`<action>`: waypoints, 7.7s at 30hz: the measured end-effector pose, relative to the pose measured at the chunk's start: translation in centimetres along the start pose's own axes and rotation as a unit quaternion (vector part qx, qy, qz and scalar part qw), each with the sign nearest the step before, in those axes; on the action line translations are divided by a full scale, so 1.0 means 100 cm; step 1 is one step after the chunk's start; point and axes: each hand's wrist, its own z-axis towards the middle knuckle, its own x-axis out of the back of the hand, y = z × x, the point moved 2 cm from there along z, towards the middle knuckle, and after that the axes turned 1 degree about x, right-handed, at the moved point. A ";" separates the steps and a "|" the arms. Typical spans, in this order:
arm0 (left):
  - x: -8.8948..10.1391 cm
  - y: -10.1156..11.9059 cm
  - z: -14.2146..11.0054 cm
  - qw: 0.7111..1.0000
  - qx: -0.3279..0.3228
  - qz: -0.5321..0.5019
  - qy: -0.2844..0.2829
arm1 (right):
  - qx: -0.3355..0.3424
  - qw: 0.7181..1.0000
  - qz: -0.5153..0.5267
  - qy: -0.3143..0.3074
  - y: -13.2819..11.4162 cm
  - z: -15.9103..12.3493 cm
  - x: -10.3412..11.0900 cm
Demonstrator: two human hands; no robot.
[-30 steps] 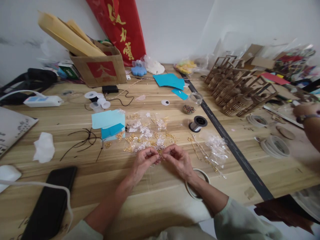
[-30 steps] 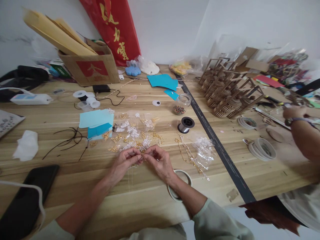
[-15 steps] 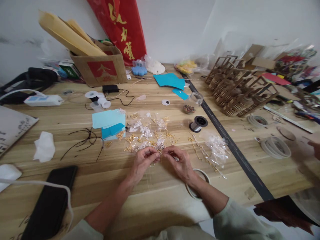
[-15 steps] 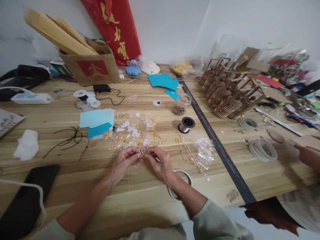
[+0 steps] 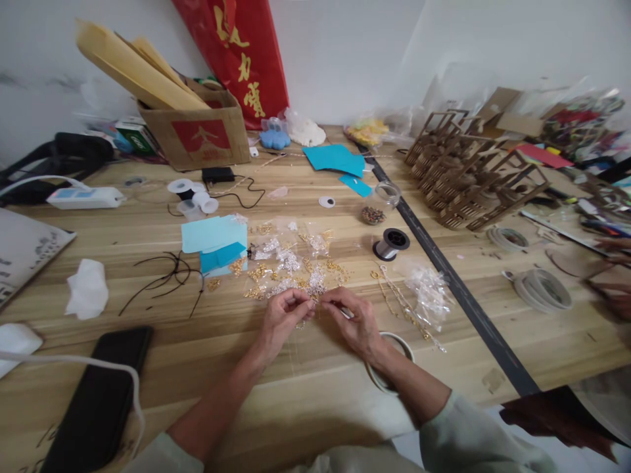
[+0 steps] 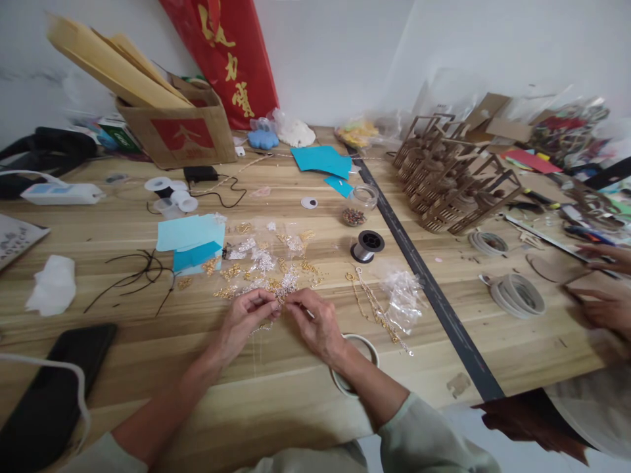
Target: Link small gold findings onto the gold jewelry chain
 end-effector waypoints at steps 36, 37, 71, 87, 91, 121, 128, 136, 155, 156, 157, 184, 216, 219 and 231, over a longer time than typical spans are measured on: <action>0.000 -0.008 0.004 0.999 -0.034 0.022 0.009 | 0.092 0.980 -0.166 -0.052 -0.003 -0.001 0.002; 0.000 -0.008 0.004 0.999 -0.037 0.022 0.011 | 0.094 0.978 -0.176 -0.055 -0.003 -0.002 0.001; -0.003 -0.012 0.000 0.966 -0.163 0.199 0.028 | 0.106 0.955 -0.257 -0.105 -0.001 -0.006 -0.004; -0.003 -0.012 0.001 0.963 -0.173 0.204 0.016 | 0.095 0.972 -0.189 -0.103 -0.003 -0.004 -0.002; -0.003 -0.010 0.000 0.966 -0.172 0.193 0.027 | 0.088 0.975 -0.175 -0.102 -0.004 -0.003 -0.002; -0.004 -0.007 -0.003 0.957 -0.198 0.211 0.037 | 0.108 0.979 -0.134 -0.109 -0.008 -0.005 -0.004; -0.004 -0.004 -0.005 0.931 -0.285 0.223 0.041 | 0.005 0.999 -0.006 -0.043 -0.006 -0.003 -0.003; -0.008 0.002 -0.011 0.854 -0.452 0.250 0.053 | -0.141 0.977 0.162 -0.010 -0.001 0.000 -0.005; 0.000 -0.004 -0.007 0.885 -0.384 0.252 0.071 | -0.087 0.989 0.111 -0.034 0.004 0.001 -0.004; 0.000 -0.004 -0.006 0.888 -0.380 0.251 0.067 | -0.075 0.992 0.097 -0.036 0.004 0.001 -0.003; 0.000 -0.005 -0.006 0.890 -0.376 0.250 0.064 | -0.061 0.994 0.080 -0.037 0.003 0.000 -0.003; 0.000 -0.003 -0.006 0.895 -0.364 0.249 0.061 | 0.000 0.998 -0.004 -0.070 0.002 -0.003 -0.004; 0.000 -0.006 -0.002 0.966 -0.230 0.112 0.026 | -0.001 0.997 0.015 -0.072 -0.004 0.003 0.000; 0.000 -0.005 -0.001 0.971 -0.219 0.091 0.019 | -0.001 0.997 0.017 -0.082 -0.005 0.002 -0.001; 0.000 -0.004 -0.001 0.954 -0.269 0.132 -0.003 | -0.030 0.998 0.022 -0.055 -0.003 0.003 -0.001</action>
